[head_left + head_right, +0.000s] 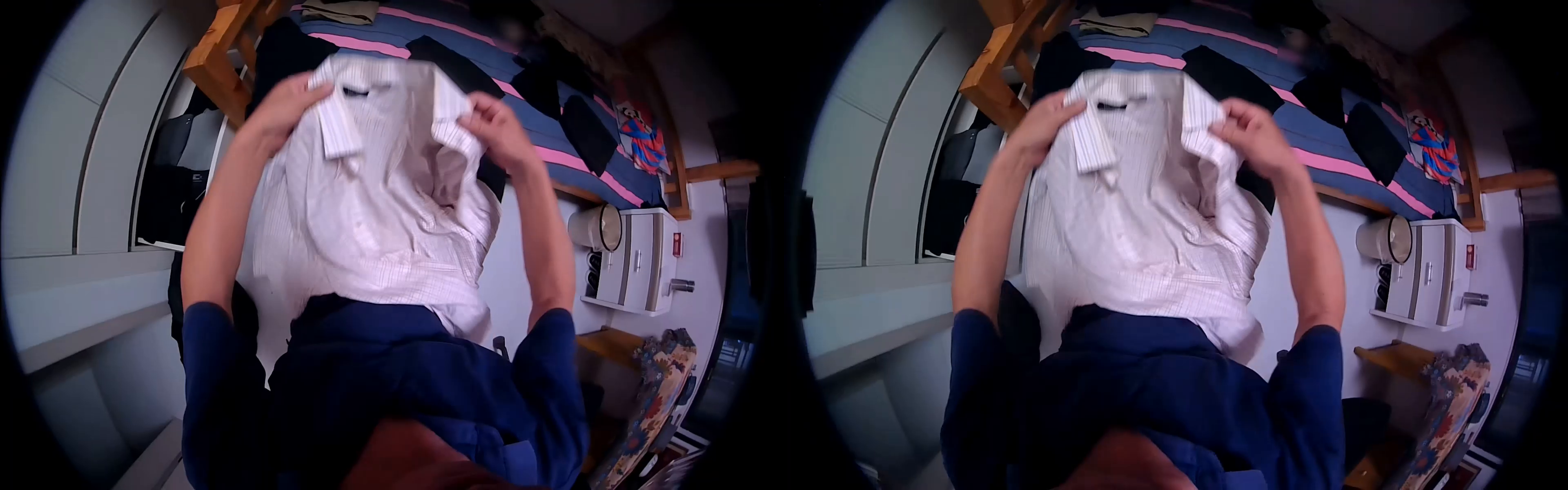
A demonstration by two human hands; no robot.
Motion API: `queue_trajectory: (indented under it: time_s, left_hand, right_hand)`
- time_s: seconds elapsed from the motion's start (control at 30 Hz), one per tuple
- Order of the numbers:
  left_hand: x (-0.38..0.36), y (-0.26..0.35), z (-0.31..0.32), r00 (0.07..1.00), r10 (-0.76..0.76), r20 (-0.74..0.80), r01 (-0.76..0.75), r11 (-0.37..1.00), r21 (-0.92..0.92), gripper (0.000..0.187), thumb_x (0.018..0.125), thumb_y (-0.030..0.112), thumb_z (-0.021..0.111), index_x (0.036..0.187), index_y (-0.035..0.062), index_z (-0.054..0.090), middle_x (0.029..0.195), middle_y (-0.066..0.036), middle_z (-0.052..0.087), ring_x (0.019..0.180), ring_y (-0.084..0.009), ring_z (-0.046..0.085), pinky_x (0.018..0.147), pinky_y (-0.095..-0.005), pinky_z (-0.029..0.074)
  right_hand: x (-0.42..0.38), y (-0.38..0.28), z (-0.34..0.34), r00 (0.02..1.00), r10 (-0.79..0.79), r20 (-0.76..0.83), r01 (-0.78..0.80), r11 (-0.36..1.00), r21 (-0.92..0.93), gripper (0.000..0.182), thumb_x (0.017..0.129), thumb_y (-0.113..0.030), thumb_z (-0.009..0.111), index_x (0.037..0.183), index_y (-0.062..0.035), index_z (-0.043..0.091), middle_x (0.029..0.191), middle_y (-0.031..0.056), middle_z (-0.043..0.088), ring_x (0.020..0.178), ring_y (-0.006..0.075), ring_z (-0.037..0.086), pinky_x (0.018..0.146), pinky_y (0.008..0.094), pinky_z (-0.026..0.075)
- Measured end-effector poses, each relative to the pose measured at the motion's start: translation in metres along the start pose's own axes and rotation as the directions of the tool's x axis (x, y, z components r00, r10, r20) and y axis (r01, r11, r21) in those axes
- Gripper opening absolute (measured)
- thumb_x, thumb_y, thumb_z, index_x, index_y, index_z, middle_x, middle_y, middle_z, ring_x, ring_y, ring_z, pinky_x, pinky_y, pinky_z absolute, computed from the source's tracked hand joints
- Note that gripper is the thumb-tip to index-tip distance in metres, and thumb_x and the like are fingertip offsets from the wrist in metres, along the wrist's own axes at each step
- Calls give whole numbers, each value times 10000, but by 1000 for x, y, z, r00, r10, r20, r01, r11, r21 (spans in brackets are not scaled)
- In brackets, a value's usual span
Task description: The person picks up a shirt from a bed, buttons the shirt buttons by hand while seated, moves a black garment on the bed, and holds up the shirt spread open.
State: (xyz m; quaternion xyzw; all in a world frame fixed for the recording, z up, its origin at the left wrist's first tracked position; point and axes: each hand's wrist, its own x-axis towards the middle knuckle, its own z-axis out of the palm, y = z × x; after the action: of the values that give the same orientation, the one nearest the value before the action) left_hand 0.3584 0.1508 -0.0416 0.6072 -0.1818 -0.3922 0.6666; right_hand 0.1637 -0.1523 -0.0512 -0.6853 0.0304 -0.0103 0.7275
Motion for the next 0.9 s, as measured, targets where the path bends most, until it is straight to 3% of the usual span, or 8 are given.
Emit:
queue_trajectory:
  time_s: [0.1, 0.2, 0.3, 0.43, 0.53, 0.63, 0.73, 0.9]
  left_hand:
    - [47, 70, 11, 975, 208, -77, -191, 963, 190, 327, 984, 231, 614, 1217, 3, 592, 1057, -97, 703, 900, -152, 693, 813, -317, 562]
    - [97, 161, 8, 916, 387, -105, -361, 910, 203, 454, 1009, 344, 566, 1283, -17, 556, 1110, -103, 689, 914, -183, 697, 825, -335, 571]
    - [81, 264, 54, 677, 724, 130, -704, 689, -171, 286, 1028, 204, 520, 1174, -22, 619, 1034, -80, 705, 855, -176, 677, 780, -328, 541]
    - [48, 276, 90, 477, 879, -25, -878, 477, 42, 259, 1028, 217, 532, 1167, 27, 642, 1028, -33, 682, 906, -121, 636, 853, -293, 498]
    - [98, 232, 64, 607, 793, 57, -790, 593, 156, 450, 1045, 323, 492, 1300, -46, 529, 1161, -121, 673, 990, -207, 689, 863, -352, 568]
    - [94, 168, 70, 886, 459, 59, -420, 851, -315, 445, 1065, 304, 432, 1320, -52, 510, 1214, -152, 652, 1099, -233, 657, 952, -390, 550]
    - [118, 117, 52, 905, 326, 271, -92, 775, -626, 450, 1057, 309, 446, 1348, -31, 498, 1256, -185, 632, 1122, -293, 651, 943, -436, 560]
    - [176, 42, 48, 888, 203, 413, 192, 653, -733, 443, 1045, 304, 474, 1325, -35, 522, 1259, -204, 630, 1119, -316, 649, 970, -464, 538]
  right_hand:
    - [34, -76, -20, 961, -242, -133, 164, 887, -432, 187, 910, -166, 723, 1050, -49, 681, 923, -19, 676, 822, 63, 607, 747, 235, 494]
    - [83, -182, -40, 878, -461, -131, 362, 818, -447, 197, 953, -156, 660, 1092, -16, 662, 971, 28, 693, 861, 103, 650, 783, 262, 531]
    - [92, -291, -2, 746, -630, -216, 521, 755, -399, 131, 914, -98, 641, 1013, -13, 660, 938, 79, 702, 786, 141, 652, 717, 289, 532]
    - [89, -324, 11, 715, -680, -164, 650, 732, -205, 96, 923, -67, 624, 1007, -26, 648, 902, 48, 691, 748, 132, 659, 691, 287, 544]
    - [90, -267, 3, 744, -649, -156, 624, 759, -184, 205, 957, -138, 643, 1105, 4, 645, 985, 50, 698, 858, 114, 664, 770, 280, 547]
    - [92, -186, 14, 782, -576, -238, 576, 814, -74, 207, 943, -141, 670, 1054, 28, 625, 928, 47, 670, 784, 94, 625, 718, 248, 512]
    - [80, -133, 20, 850, -451, -273, 498, 857, 133, 260, 944, -126, 659, 1145, 28, 597, 941, 40, 664, 805, 92, 618, 733, 244, 512]
    - [107, -49, -21, 920, -305, -246, 374, 870, 322, 335, 936, -120, 654, 1233, 15, 577, 1062, 84, 686, 921, 129, 659, 833, 283, 540]
